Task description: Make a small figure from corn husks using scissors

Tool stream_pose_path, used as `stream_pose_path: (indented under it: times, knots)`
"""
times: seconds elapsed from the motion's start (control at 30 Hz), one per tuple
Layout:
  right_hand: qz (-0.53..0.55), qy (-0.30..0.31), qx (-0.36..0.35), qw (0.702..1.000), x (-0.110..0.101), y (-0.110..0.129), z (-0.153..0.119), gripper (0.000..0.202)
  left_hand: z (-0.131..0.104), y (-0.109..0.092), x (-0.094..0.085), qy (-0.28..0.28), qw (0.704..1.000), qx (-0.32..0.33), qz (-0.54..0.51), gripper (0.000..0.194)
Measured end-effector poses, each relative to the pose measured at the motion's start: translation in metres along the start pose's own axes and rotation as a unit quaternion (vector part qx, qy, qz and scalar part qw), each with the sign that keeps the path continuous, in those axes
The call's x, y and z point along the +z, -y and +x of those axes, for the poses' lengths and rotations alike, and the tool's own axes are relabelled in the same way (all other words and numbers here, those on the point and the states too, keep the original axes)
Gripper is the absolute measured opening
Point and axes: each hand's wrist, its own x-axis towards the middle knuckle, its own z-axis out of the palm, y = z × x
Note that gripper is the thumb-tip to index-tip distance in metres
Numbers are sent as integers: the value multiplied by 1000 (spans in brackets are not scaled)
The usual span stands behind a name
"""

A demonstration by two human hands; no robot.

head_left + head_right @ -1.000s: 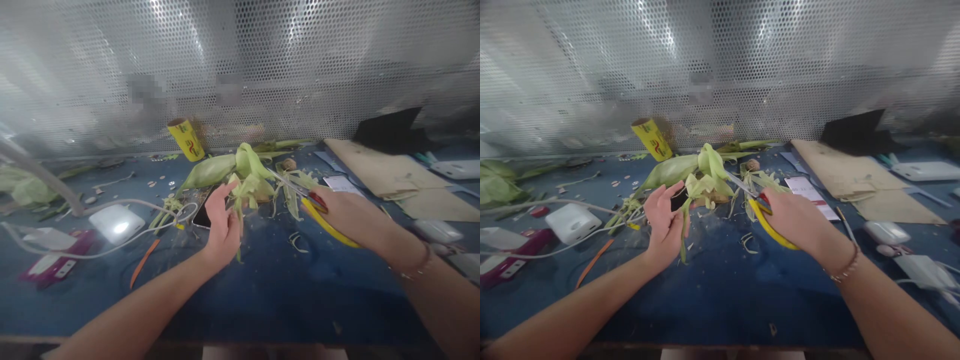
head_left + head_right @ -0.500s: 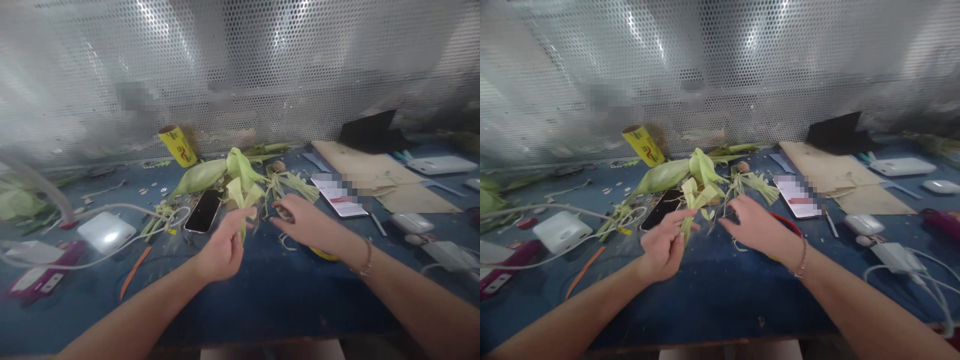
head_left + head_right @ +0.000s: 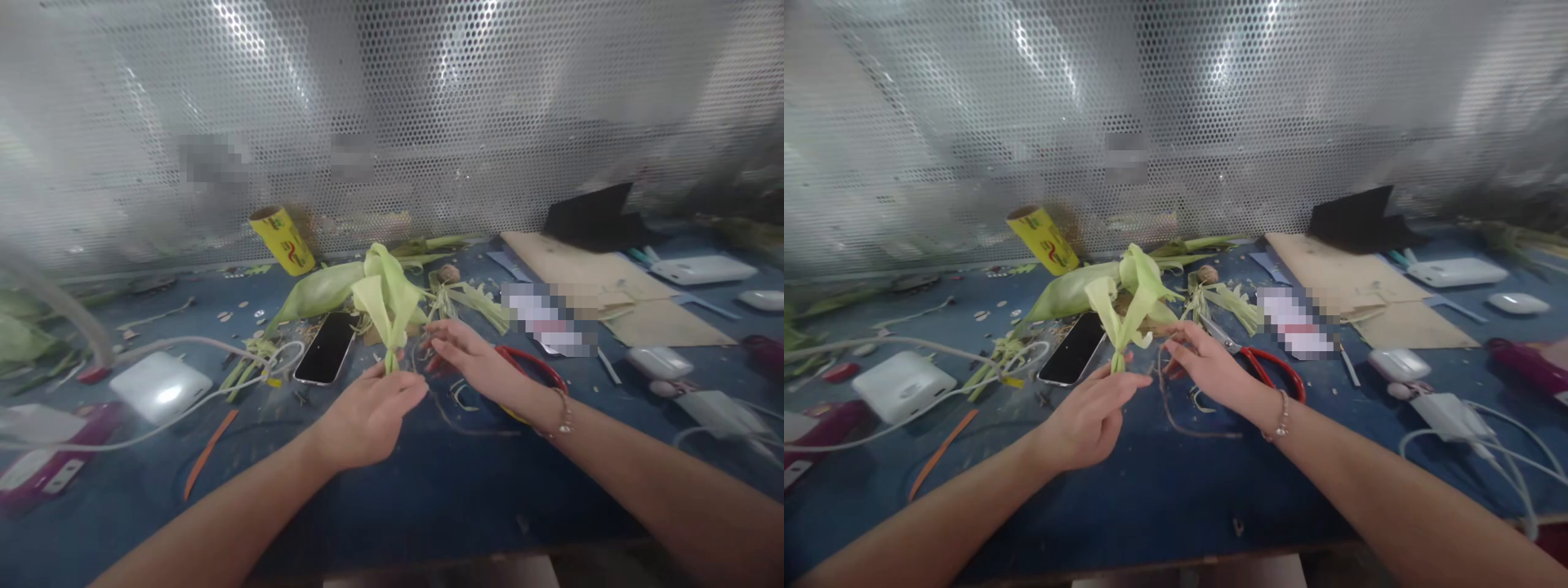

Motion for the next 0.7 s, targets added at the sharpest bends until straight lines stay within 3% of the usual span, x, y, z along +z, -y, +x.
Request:
stream_pose_path:
  times: [0.1, 0.2, 0.3, 0.4, 0.47, 0.53, 0.6, 0.7]
  knots:
    - [4, -19, -29, 999, -2, 4, -1, 27, -4, 2, 3, 9, 1000, -14, -13, 47]
    - [79, 62, -36, 994, 1, 10, -6, 29, -4, -1, 4, 24, 999, 16, -38, 44]
    - [148, 116, 4, 982, 10, 14, -11, 30, 1, -9, 2, 63, 992, 63, -85, 45]
    - [161, 73, 38, 984, 16, 15, -14, 30, 4, -15, 1, 91, 984, 56, -144, 49]
    - [154, 40, 24, 987, 17, 14, -13, 29, 4, -17, 0, 75, 982, 33, -172, 49]
    - [134, 10, -10, 991, 15, 12, -12, 27, 2, -18, -1, 8, 987, -24, -158, 46]
    - [96, -7, -44, 994, 12, 9, -10, 24, 0, -17, 0, -62, 981, -126, -132, 37]
    - [17, -21, -73, 997, 10, 10, -8, 21, -1, -12, 7, -47, 935, -301, -183, 13]
